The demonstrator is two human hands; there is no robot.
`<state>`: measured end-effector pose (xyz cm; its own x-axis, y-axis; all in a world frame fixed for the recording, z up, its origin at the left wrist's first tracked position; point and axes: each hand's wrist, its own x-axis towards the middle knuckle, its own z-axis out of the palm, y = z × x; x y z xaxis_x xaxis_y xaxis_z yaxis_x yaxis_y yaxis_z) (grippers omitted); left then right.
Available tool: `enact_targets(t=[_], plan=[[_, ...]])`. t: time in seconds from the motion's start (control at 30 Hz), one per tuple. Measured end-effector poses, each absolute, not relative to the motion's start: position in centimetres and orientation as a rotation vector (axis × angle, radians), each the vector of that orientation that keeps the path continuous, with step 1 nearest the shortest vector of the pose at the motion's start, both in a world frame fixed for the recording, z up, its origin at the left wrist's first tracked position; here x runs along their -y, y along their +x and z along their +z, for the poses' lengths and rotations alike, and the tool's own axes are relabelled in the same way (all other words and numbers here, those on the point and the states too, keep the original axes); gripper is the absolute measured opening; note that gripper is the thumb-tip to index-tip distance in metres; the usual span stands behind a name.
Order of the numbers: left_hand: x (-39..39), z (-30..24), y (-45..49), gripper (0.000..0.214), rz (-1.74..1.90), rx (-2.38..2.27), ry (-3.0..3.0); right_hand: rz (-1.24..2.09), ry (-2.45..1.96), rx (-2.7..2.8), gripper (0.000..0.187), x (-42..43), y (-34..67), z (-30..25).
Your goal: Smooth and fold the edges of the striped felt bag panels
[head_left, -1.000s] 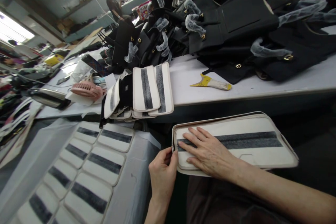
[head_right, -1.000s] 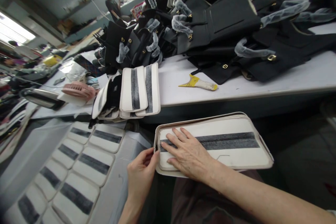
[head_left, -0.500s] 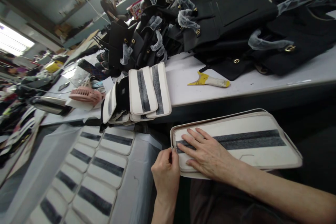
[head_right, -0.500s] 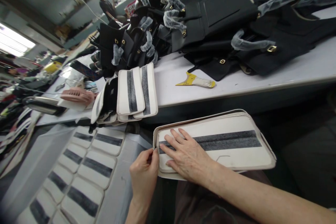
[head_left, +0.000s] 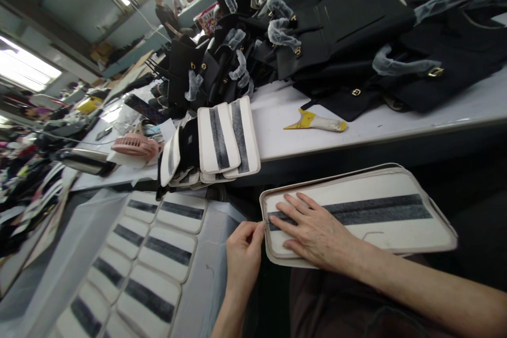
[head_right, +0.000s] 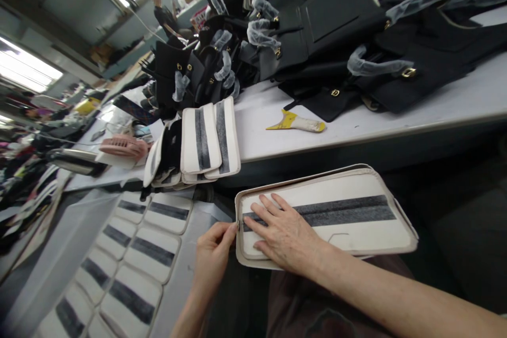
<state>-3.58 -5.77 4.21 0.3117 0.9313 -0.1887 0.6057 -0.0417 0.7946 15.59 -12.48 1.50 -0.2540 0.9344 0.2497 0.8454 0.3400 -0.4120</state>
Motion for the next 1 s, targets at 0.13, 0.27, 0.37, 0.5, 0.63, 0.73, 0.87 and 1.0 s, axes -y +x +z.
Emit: enact_targets(t=[0.13,0.27,0.37,0.5,0.63,0.73,0.87,1.0], plan=[[4.9,3.1,-3.9,0.030,0.497,-1.339,1.231,0.284,-1.563,2.167,0.050,12.4,15.7,1.5],[4.5,2.7,-3.9,0.033,0.469,-1.291,1.049,0.275,-1.557,2.161,0.051,12.4,15.7,1.4],[4.0,2.9,-3.8,0.035,0.412,-1.278,1.055,0.260,-1.552,2.152,0.052,12.5,15.7,1.3],[3.2,3.3,-3.5,0.035,0.330,-1.272,1.111,0.258,-1.568,2.162,0.051,12.4,15.6,1.2],[2.9,3.7,-3.1,0.035,0.272,-1.276,1.154,0.251,-1.581,2.169,0.051,12.3,15.5,1.4],[3.0,3.7,-3.0,0.033,0.246,-1.276,1.208,0.245,-1.575,2.159,0.051,12.3,15.5,1.4],[3.1,3.6,-3.1,0.031,0.237,-1.279,1.270,0.271,-1.573,2.162,0.051,12.5,15.4,1.3],[2.9,3.4,-3.2,0.030,0.213,-1.245,1.308,0.299,-1.591,2.142,0.061,12.5,15.2,1.0]])
